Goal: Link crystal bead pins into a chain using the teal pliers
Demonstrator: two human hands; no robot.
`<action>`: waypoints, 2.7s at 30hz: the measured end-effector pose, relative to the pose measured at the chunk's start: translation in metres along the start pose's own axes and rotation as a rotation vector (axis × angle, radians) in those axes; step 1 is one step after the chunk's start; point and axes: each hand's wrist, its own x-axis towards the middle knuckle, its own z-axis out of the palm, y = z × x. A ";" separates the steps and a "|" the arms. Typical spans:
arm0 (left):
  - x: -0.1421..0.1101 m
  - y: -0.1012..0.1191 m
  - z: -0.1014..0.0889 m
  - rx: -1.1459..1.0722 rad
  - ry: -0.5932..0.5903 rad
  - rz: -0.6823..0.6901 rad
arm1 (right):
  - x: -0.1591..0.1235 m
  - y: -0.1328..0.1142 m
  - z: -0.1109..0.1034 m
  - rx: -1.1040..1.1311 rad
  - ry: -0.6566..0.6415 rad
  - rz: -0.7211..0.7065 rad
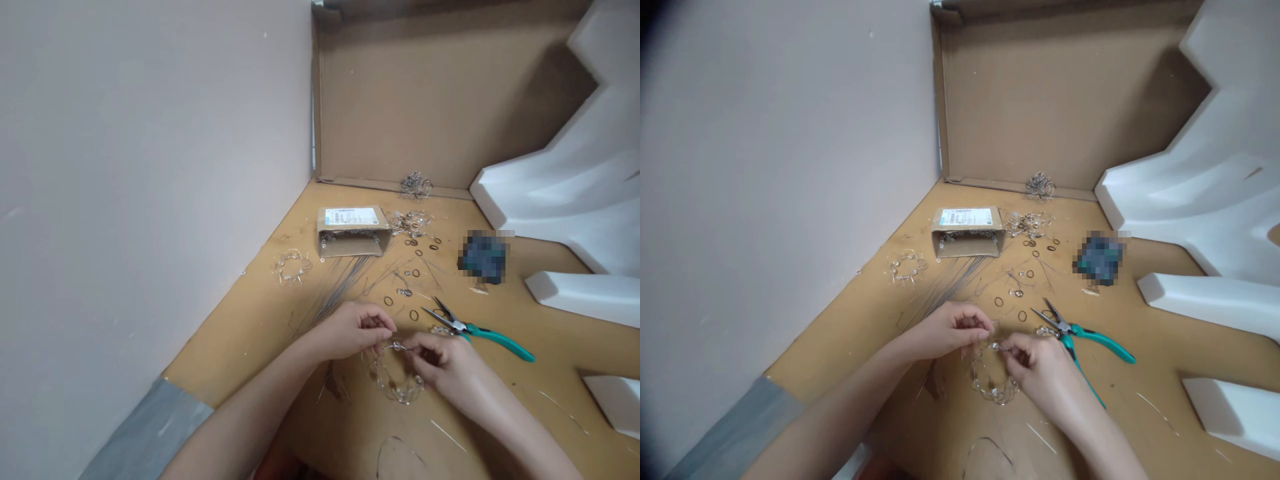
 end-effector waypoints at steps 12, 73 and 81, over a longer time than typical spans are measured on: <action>0.001 -0.001 -0.002 0.097 0.002 0.070 | -0.003 -0.002 -0.001 -0.022 0.032 0.071; 0.008 0.001 -0.001 -0.286 0.175 -0.020 | -0.010 -0.007 0.008 -0.225 0.338 0.007; 0.008 -0.003 0.001 -0.226 0.155 -0.035 | -0.008 -0.009 0.003 -0.441 0.383 -0.271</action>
